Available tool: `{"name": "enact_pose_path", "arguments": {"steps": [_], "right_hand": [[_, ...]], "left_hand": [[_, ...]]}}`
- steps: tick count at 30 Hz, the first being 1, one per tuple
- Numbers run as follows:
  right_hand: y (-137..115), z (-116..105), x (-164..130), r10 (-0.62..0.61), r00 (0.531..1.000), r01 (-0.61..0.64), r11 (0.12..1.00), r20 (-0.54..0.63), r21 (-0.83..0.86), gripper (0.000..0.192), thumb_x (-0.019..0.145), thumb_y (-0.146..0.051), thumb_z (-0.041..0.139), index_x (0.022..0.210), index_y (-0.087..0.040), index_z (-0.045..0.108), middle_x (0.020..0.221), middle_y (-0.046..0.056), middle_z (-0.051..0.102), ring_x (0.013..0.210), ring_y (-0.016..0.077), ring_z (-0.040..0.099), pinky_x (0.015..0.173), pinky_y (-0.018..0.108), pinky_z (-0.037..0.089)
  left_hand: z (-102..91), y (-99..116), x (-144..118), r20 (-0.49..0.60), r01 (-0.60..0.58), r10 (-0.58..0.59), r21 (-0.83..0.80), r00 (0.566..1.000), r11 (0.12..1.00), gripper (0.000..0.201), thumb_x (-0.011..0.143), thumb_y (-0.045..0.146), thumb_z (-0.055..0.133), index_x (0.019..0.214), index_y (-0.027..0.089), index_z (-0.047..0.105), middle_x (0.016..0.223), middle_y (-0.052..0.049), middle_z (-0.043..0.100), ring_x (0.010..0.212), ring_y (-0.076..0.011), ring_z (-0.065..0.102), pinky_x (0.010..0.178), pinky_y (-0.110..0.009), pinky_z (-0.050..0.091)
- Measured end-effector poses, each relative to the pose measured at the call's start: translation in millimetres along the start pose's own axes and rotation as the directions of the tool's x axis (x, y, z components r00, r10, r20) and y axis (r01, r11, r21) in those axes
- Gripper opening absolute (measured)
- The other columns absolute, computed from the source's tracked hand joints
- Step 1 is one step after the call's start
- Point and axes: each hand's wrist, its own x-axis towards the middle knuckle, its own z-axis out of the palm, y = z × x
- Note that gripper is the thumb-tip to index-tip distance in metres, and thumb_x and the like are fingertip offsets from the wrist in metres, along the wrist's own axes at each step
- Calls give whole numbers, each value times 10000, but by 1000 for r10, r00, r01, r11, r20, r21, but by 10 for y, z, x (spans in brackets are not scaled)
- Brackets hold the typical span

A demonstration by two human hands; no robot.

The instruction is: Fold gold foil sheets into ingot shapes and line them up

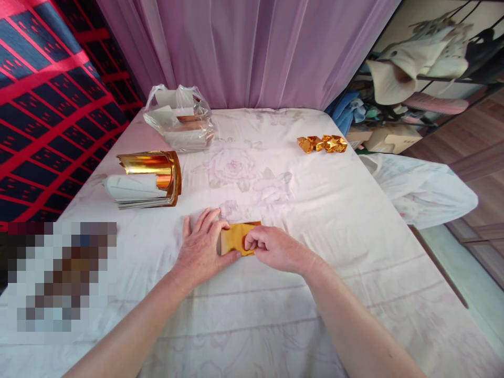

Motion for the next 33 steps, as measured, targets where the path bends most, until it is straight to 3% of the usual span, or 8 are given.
{"name": "enact_pose_path", "arguments": {"steps": [11, 21, 27, 30, 33], "right_hand": [[10, -5, 3, 12, 1000, -12, 1000, 0, 4, 303, 708, 57, 502, 801, -172, 677, 743, -23, 663, 604, 87, 535, 620, 207, 369], [35, 7, 2, 22, 1000, -22, 1000, -8, -10, 289, 710, 48, 531, 823, -168, 684, 772, -10, 677, 622, 89, 546, 618, 207, 372], [-16, 25, -8, 11, 999, -11, 1000, -31, -15, 147, 785, -51, 572, 782, -175, 650, 720, -26, 638, 632, 94, 541, 624, 219, 353], [-60, 102, 6, 55, 994, -62, 996, -98, -71, 81, 800, -125, 613, 746, -183, 629, 724, -29, 632, 647, 98, 534, 626, 230, 329], [-86, 187, 26, 110, 982, -137, 974, -155, -178, 72, 808, -243, 664, 767, -194, 632, 765, -18, 629, 656, 112, 513, 603, 249, 283]], "left_hand": [[-28, -58, -5, 64, -19, 19, 1, 998, 1000, 532, 738, 465, 730, 1190, 261, 538, 1546, -136, 395, 1462, -360, 283, 1153, -676, 135], [-116, -202, 0, 173, -60, 76, -93, 982, 994, 505, 785, 350, 679, 1261, 302, 518, 1604, -78, 317, 1501, -340, 200, 1163, -679, 109], [-98, -238, -13, 165, -67, 86, -115, 983, 991, 526, 799, 332, 665, 1294, 292, 492, 1606, -84, 318, 1505, -327, 197, 1176, -667, 95], [-84, -240, -23, 155, -61, 80, -120, 985, 991, 607, 795, 333, 675, 1361, 302, 456, 1600, -91, 330, 1502, -324, 208, 1178, -669, 87], [-90, -232, -37, 144, -91, 108, -119, 984, 989, 539, 834, 364, 653, 1352, 343, 507, 1615, -74, 296, 1497, -334, 216, 1171, -679, 84]]}}
